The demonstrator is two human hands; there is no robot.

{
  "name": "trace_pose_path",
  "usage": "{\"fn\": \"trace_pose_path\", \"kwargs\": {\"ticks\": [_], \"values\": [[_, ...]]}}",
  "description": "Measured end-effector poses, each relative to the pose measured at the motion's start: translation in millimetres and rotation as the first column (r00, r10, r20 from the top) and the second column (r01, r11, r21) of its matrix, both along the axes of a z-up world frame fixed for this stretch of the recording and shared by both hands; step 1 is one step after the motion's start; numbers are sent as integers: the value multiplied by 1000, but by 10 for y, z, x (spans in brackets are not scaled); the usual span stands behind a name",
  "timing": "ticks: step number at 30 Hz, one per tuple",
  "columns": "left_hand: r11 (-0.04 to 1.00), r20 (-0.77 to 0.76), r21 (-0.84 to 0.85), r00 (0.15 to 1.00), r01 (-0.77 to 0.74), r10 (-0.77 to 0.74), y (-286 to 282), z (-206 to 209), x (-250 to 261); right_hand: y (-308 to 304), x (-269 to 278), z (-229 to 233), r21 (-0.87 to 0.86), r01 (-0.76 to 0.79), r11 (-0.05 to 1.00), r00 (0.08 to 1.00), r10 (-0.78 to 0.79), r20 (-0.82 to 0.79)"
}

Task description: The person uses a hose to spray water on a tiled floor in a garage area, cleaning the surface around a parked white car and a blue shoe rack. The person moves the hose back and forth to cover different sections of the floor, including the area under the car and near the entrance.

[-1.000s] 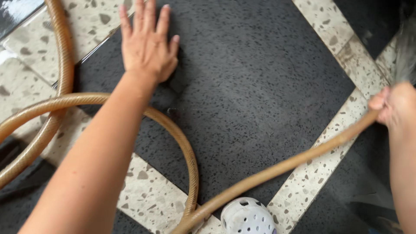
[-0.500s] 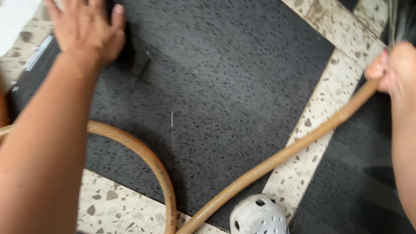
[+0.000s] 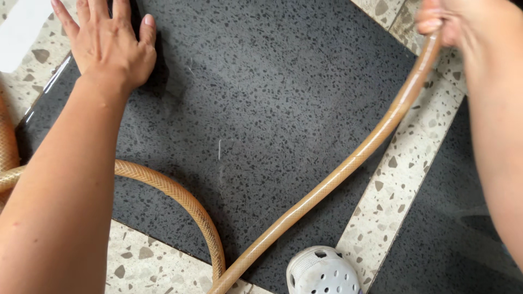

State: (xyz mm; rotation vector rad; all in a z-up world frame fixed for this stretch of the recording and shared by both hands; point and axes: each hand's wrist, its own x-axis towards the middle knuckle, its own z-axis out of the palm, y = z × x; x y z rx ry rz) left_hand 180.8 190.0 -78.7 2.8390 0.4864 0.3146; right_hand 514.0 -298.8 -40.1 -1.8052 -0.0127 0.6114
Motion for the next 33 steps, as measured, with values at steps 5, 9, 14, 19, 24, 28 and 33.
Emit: {"fn": "trace_pose_path", "kwargs": {"ticks": [5,9,14,19,24,28,33], "values": [[999,-41,27,998,-36,37,-26,28,136,710,23,-244,55,-167,984,979,172,-110],[998,-79,-18,995,-56,54,-64,97,131,1419,-181,-456,-56,-189,980,970,177,-168],[997,-93,-50,994,-54,49,-95,102,122,2090,-703,-260,-162,-223,961,973,210,-94],[995,-135,-61,988,-79,70,-123,96,169,2318,-1048,-16,-233,-211,949,977,203,-59],[997,-166,-30,984,-77,71,-94,54,176,1933,-1072,85,-334,-104,937,994,105,-14],[996,-206,48,975,-75,83,-88,36,229,1414,-952,-51,-266,59,962,995,-77,-61],[999,-216,23,975,-40,44,-157,88,145,280,-668,-159,-295,311,903,938,-342,-59]]}}
